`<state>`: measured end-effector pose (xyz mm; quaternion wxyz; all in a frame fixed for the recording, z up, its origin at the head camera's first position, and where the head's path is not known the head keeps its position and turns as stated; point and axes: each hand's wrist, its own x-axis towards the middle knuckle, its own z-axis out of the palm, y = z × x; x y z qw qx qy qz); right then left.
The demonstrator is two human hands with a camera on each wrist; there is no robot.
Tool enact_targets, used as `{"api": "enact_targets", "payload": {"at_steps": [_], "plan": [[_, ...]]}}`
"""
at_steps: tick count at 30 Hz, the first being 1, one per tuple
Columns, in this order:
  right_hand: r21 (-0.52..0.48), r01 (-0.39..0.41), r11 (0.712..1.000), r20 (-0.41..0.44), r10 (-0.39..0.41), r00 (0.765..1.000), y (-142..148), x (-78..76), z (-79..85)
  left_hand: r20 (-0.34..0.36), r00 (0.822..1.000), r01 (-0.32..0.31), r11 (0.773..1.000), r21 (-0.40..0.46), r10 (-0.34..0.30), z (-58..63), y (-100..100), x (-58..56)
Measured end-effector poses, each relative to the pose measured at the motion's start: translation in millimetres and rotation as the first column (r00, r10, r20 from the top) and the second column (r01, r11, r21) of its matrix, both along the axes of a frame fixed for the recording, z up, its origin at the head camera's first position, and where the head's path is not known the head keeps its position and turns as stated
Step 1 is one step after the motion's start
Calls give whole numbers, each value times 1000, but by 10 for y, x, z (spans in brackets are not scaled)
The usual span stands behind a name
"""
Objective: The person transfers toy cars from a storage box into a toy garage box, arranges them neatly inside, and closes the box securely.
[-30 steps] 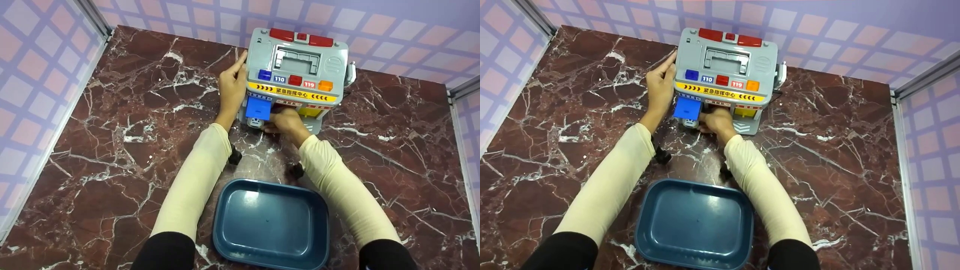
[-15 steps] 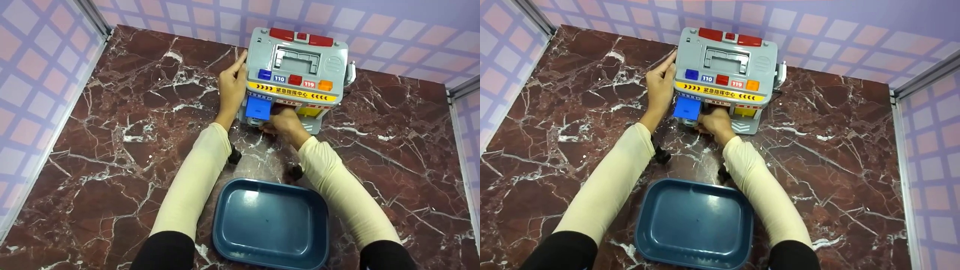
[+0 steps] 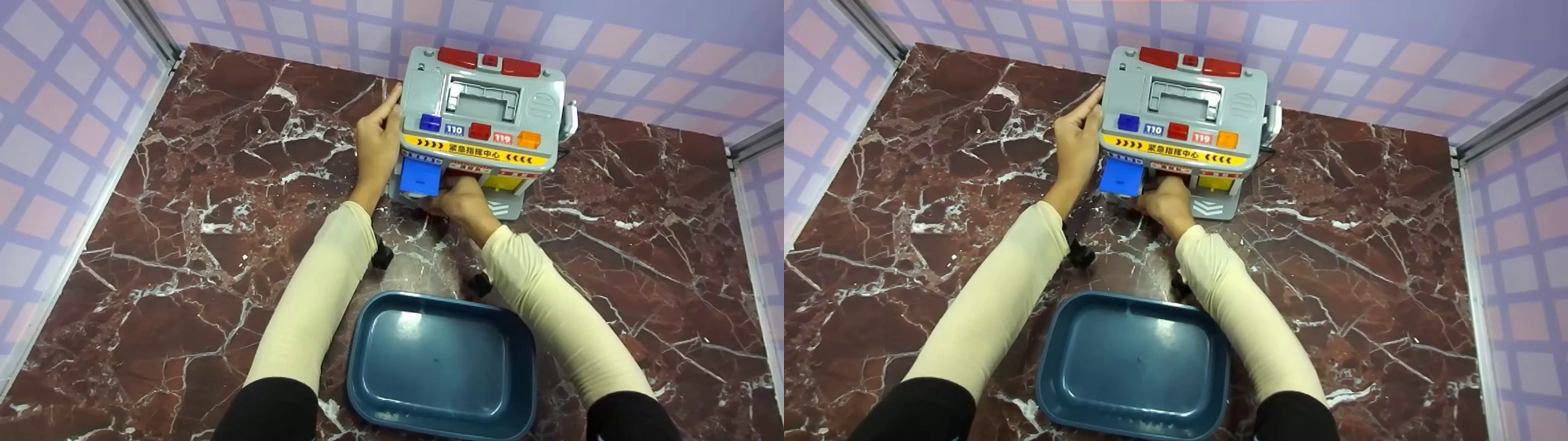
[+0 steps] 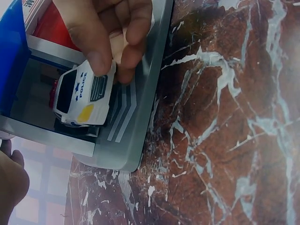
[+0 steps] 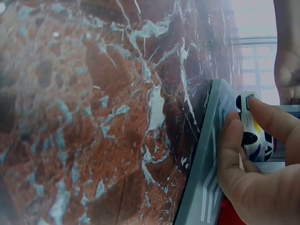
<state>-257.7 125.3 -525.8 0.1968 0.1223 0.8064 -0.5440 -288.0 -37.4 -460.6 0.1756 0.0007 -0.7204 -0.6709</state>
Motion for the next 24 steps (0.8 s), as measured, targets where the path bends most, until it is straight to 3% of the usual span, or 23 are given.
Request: {"api": "enact_targets", "payload": {"at_steps": [1,3,5,7,9,14,24], "plan": [[39,14,999,17,-15,1000,-174,138,386,3,1000,-1,1000,-1,1,-1,0,-2],[58,18,998,17,-19,1000,-272,377,890,-2,1000,-3,1000,-4,3,2,-2,-3],[8,9,1000,15,-9,1000,-255,444,1011,2,1000,-3,1000,-5,3,4,-3,-3],[-33,1,999,-7,-1,1000,-217,448,984,6,1000,-3,1000,-1,3,3,-5,-6],[-74,2,997,-24,-4,1000,-151,381,812,13,1000,-3,1000,1,3,1,-6,-7],[9,-16,1000,-71,17,997,-83,248,523,7,1000,-1,1000,13,1,-8,-1,-6],[263,-87,961,-126,124,984,-83,255,551,-5,1000,9,1000,19,-8,-4,-4,2]]}}
